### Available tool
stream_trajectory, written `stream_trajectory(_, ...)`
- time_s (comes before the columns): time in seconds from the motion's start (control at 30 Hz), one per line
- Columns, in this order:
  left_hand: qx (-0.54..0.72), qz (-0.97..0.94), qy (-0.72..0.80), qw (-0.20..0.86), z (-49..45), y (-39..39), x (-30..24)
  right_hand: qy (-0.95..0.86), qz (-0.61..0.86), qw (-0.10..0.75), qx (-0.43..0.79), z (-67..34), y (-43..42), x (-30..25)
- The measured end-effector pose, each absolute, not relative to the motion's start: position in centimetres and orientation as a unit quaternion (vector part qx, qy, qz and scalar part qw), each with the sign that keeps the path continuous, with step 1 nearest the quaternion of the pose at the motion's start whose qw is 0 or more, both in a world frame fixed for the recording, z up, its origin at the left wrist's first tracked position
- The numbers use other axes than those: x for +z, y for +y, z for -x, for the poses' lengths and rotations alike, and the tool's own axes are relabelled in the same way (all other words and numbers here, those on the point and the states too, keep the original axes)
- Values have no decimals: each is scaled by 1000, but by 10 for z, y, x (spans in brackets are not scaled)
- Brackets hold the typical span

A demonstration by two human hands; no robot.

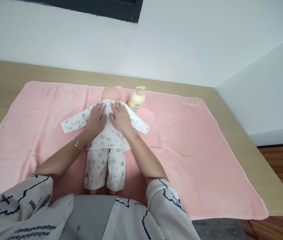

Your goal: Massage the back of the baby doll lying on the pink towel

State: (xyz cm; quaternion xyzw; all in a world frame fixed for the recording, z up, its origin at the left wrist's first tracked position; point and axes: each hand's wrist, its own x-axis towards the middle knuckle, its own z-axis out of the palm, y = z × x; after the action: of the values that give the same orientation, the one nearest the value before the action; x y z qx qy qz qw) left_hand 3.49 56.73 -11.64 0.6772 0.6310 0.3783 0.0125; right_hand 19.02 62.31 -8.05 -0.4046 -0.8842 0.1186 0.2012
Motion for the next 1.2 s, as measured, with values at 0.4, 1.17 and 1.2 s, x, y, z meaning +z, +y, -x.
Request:
stream_trajectory(0.4, 379, -661, 648, 2, -39, 559, -108, -830, 487, 255, 90, -177, 589, -82)
stream_trajectory(1.17, 378, -651, 658, 35, -37, 566, -118, -880, 390, 221, 154, -194, 627, -90)
stream_trajectory(1.2, 378, -648, 660, 38, -38, 566, -118, -881, 391, 222, 151, -194, 627, -91)
